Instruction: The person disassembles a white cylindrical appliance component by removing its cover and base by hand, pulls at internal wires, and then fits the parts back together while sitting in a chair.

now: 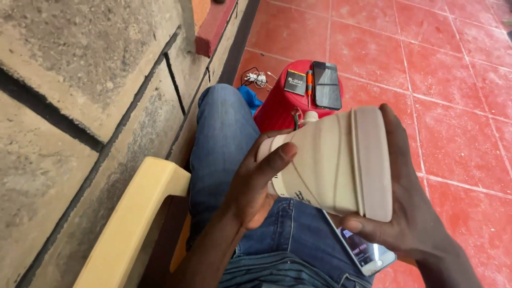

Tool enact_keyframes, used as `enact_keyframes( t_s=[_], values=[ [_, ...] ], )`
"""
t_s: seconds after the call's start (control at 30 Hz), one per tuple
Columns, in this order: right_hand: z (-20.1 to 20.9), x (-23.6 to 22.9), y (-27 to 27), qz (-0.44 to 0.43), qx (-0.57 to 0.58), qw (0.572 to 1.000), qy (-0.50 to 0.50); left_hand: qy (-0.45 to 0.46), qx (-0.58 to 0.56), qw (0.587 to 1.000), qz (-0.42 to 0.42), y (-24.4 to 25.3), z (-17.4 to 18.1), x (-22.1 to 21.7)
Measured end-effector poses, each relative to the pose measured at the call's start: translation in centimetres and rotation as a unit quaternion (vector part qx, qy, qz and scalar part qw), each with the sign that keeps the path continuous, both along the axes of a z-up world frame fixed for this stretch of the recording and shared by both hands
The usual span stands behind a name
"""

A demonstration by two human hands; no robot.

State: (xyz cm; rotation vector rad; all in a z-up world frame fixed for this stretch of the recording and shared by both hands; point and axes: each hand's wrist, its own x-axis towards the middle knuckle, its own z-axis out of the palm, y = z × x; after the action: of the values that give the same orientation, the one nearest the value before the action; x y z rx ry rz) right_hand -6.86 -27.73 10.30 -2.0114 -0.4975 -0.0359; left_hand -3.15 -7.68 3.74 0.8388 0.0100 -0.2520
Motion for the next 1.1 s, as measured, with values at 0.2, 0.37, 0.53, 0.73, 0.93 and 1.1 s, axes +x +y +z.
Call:
enact_keyframes(
  t_s=[0.2, 0.37, 0.53, 0.73, 0.93, 1.1],
  values=[
    [1.4, -0.7, 0.2, -0.012, -0.012, 0.999, -0.030, -0.125, 0.072, 0.987, 0.070, -0.2, 1.1, -1.5],
    [2.4, -1.3, 0.1, 0.004, 0.037, 0.999, 0.007, -0.189, 0.152, 0.966, 0.087, 0.1, 1.3, -1.8],
    [1.6, -0.6, -0.9, -0.035, 0.005, 0.998, -0.047, -0.346, 0.200, 0.910, 0.105, -0.2, 0.4, -2.1],
    [-0.2, 0.5, -1.8, 0.015, 0.318, 0.932, 0.174, -0.344, 0.205, 0.915, 0.052, 0.3, 0.8, -1.2],
    [0.7, 0.4, 0.4, -0.152, 0.147, 0.961, 0.180, -0.215, 0.207, 0.954, 0.000, 0.6, 1.4, -0.2],
    [0.8, -0.3, 0.7, -0.047, 0.076, 0.990, 0.112, -0.174, 0.228, 0.956, 0.056, 0.4, 2.3, -1.0]
  ],
)
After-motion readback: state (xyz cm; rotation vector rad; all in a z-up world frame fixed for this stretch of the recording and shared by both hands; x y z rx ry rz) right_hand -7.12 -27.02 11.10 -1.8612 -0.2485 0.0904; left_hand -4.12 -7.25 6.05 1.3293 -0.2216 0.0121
